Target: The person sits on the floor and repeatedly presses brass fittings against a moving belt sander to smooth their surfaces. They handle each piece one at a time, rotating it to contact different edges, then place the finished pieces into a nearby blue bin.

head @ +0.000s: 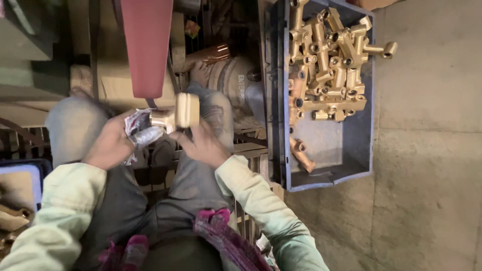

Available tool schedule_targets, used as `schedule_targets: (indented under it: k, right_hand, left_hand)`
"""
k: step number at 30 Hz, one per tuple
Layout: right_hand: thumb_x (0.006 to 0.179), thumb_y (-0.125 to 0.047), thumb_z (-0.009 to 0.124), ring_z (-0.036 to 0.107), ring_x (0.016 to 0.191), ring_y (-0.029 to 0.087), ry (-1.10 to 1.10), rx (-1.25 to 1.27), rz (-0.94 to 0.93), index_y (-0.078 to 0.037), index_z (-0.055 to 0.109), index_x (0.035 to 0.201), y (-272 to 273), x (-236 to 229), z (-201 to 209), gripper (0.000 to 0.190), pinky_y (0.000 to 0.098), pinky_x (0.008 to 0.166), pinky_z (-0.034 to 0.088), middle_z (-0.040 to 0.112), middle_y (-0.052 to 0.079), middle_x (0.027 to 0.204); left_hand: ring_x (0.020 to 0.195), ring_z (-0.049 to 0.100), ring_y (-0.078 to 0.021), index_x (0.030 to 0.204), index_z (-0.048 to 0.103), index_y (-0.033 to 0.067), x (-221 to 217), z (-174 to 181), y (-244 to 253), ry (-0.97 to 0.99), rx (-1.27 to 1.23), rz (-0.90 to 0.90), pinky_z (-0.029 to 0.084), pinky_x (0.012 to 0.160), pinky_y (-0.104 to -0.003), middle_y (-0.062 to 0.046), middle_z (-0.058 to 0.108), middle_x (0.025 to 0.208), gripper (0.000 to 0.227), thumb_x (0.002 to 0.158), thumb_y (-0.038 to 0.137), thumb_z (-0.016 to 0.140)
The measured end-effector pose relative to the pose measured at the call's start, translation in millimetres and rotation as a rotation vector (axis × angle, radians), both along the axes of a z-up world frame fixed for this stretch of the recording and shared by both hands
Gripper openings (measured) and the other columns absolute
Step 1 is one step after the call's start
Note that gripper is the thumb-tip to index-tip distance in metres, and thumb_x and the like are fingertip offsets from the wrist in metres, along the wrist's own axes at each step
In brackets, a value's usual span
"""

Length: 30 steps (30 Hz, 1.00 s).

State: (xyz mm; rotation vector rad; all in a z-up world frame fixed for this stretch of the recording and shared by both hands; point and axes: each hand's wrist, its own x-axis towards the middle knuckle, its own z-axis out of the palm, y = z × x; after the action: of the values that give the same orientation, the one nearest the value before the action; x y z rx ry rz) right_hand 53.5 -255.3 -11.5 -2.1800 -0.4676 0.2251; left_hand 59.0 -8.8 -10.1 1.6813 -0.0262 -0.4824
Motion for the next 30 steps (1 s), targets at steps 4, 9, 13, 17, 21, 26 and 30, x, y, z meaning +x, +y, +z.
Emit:
schedule_targets:
  k: [4, 9, 13, 17, 21, 26, 30]
  right_hand:
    - [0.107, -0.044, 0.055, 0.059, 0.128, 0.04, 0.198, -0.022, 0.0, 0.0, 0.045, 0.147, -3, 37, -14, 0.06, 0.0446, 0.11, 0.045, 0.061, 0.024, 0.138]
    - [0.108, -0.044, 0.051, 0.063, 0.122, 0.033, 0.35, 0.151, 0.03, 0.0, 0.043, 0.152, 3, 62, -19, 0.063, 0.0423, 0.103, 0.049, 0.062, 0.021, 0.139]
    - [0.112, -0.037, 0.053, 0.068, 0.11, 0.024, 0.399, 0.18, 0.038, 0.001, 0.05, 0.146, 6, 71, -19, 0.051, 0.0359, 0.091, 0.056, 0.069, 0.017, 0.126]
    - [0.106, -0.035, 0.053, 0.066, 0.075, 0.02, 0.708, 0.175, -0.085, 0.002, 0.057, 0.144, 11, 77, -21, 0.053, 0.0312, 0.063, 0.055, 0.071, 0.02, 0.1]
    - [0.102, -0.038, 0.056, 0.064, 0.093, 0.03, 0.499, 0.139, -0.079, -0.002, 0.046, 0.149, 14, 69, -16, 0.06, 0.0436, 0.083, 0.053, 0.069, 0.019, 0.117]
    - [0.097, -0.038, 0.069, 0.065, 0.111, 0.036, 0.079, -0.081, -0.18, 0.0, 0.058, 0.131, 13, 16, 7, 0.052, 0.0462, 0.098, 0.05, 0.067, 0.021, 0.118]
    - [0.095, -0.025, 0.072, 0.065, 0.119, 0.04, -0.218, -0.005, -0.236, -0.003, 0.059, 0.13, 16, -58, 37, 0.043, 0.0475, 0.104, 0.052, 0.066, 0.022, 0.126]
  left_hand:
    - [0.077, 0.068, -0.0126, 0.114, 0.069, 0.0, 10, -14, -14, 0.214, -0.09, 0.156, 0.053, 0.068, -0.03, -0.007, 0.074, 0.089, 0.021, 0.096, 0.01, 0.067]
    - [0.074, 0.067, -0.0141, 0.108, 0.071, -0.0012, 13, -18, -18, 0.327, -0.168, 0.203, 0.053, 0.065, -0.031, -0.007, 0.073, 0.085, 0.02, 0.097, 0.013, 0.062]
    - [0.072, 0.066, -0.0163, 0.103, 0.071, -0.0043, 17, -24, -23, 0.5, -0.248, 0.281, 0.053, 0.064, -0.031, -0.009, 0.071, 0.084, 0.022, 0.101, 0.015, 0.062]
    - [0.071, 0.068, -0.0157, 0.105, 0.071, -0.0038, 18, -32, -23, 0.475, -0.283, 0.293, 0.057, 0.064, -0.031, -0.008, 0.073, 0.086, 0.022, 0.095, 0.007, 0.054]
    - [0.073, 0.068, -0.0138, 0.106, 0.07, -0.0044, 14, -30, -24, 0.353, -0.343, 0.306, 0.056, 0.066, -0.029, -0.009, 0.073, 0.089, 0.019, 0.097, 0.007, 0.058]
    - [0.074, 0.065, -0.0192, 0.118, 0.07, 0.0019, 2, 1, -13, 0.121, -0.002, 0.194, 0.05, 0.064, -0.034, -0.011, 0.073, 0.09, 0.024, 0.095, 0.009, 0.067]
    - [0.104, 0.067, -0.0214, 0.131, 0.063, 0.0017, -50, 51, 5, -0.16, -0.049, 0.213, 0.051, 0.091, -0.033, -0.011, 0.073, 0.116, 0.038, 0.096, 0.015, 0.07]
